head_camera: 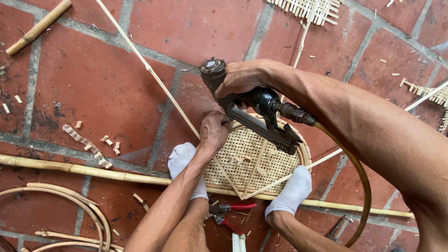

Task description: The person assembles a round woven basket by attaching bamboo strips to the rim using a pneumatic nail gun. They position each strip and drive nails along the edge to secure it, working around the circumference of the basket.

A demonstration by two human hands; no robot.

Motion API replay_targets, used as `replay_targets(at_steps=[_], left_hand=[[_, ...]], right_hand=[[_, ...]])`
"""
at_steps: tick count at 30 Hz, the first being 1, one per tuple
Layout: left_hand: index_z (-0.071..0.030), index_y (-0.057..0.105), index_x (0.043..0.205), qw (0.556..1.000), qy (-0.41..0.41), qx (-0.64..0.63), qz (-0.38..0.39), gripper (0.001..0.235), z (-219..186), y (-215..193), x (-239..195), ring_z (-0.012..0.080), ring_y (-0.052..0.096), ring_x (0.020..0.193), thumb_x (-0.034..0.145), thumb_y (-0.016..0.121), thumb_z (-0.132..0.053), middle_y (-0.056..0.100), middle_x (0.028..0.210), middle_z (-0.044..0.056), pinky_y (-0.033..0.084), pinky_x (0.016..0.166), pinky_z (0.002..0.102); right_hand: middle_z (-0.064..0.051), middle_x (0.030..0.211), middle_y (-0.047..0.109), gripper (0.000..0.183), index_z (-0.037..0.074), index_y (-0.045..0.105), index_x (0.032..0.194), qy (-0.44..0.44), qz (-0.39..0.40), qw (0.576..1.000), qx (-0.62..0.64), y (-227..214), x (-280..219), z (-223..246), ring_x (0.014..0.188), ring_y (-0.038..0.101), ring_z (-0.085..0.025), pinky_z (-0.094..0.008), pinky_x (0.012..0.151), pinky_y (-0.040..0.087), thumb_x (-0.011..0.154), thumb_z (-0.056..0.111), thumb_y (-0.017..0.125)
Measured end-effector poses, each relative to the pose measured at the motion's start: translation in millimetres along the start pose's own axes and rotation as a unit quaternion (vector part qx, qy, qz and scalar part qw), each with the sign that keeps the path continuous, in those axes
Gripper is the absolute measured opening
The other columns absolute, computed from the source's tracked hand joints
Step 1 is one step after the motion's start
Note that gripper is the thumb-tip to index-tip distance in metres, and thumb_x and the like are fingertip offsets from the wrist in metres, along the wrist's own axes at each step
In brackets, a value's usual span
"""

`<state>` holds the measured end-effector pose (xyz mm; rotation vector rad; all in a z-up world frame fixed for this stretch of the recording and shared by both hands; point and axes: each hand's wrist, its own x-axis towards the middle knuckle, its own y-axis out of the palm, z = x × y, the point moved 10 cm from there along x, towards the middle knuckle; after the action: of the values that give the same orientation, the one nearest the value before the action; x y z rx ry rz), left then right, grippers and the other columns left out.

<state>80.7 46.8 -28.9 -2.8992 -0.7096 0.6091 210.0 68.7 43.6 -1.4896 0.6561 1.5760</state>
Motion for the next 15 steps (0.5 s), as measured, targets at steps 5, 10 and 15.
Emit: replay_targets(at_steps=[5, 10, 15], left_hand=[[0.0, 0.078, 0.091, 1.0, -0.006, 0.009, 0.008, 0.015, 7, 1, 7, 0.0324, 0.071, 0.092, 0.08, 0.074, -0.009, 0.074, 0.098, 0.019, 0.055, 0.084, 0.042], [-0.001, 0.069, 0.094, 0.992, 0.085, 0.051, 0.072, 0.011, 7, 20, -31, 0.0279, 0.057, 0.081, 0.086, 0.071, -0.007, 0.059, 0.085, 0.016, 0.049, 0.065, 0.042], [0.002, 0.071, 0.099, 0.838, 0.423, 0.331, 0.097, 0.021, -34, 56, -128, 0.0196, 0.055, 0.081, 0.083, 0.065, -0.009, 0.058, 0.085, 0.011, 0.049, 0.071, 0.036]], right_hand=[[-0.017, 0.077, 0.072, 0.04, -0.005, 0.066, 0.106, 0.005, -0.011, 0.999, 0.031, -7, -13, 6, 0.051, 0.068, -0.021, -0.033, 0.04, 0.052, 0.088, 0.03, 0.064], [-0.012, 0.072, 0.065, 0.043, -0.002, 0.058, 0.111, 0.01, -0.05, 0.983, 0.174, -11, -60, -30, 0.048, 0.061, -0.021, -0.035, 0.043, 0.054, 0.087, 0.034, 0.065], [-0.015, 0.085, 0.07, 0.044, 0.008, 0.054, 0.122, 0.014, -0.217, 0.975, 0.049, -23, -112, -77, 0.063, 0.067, -0.024, -0.04, 0.058, 0.057, 0.089, 0.035, 0.066]])
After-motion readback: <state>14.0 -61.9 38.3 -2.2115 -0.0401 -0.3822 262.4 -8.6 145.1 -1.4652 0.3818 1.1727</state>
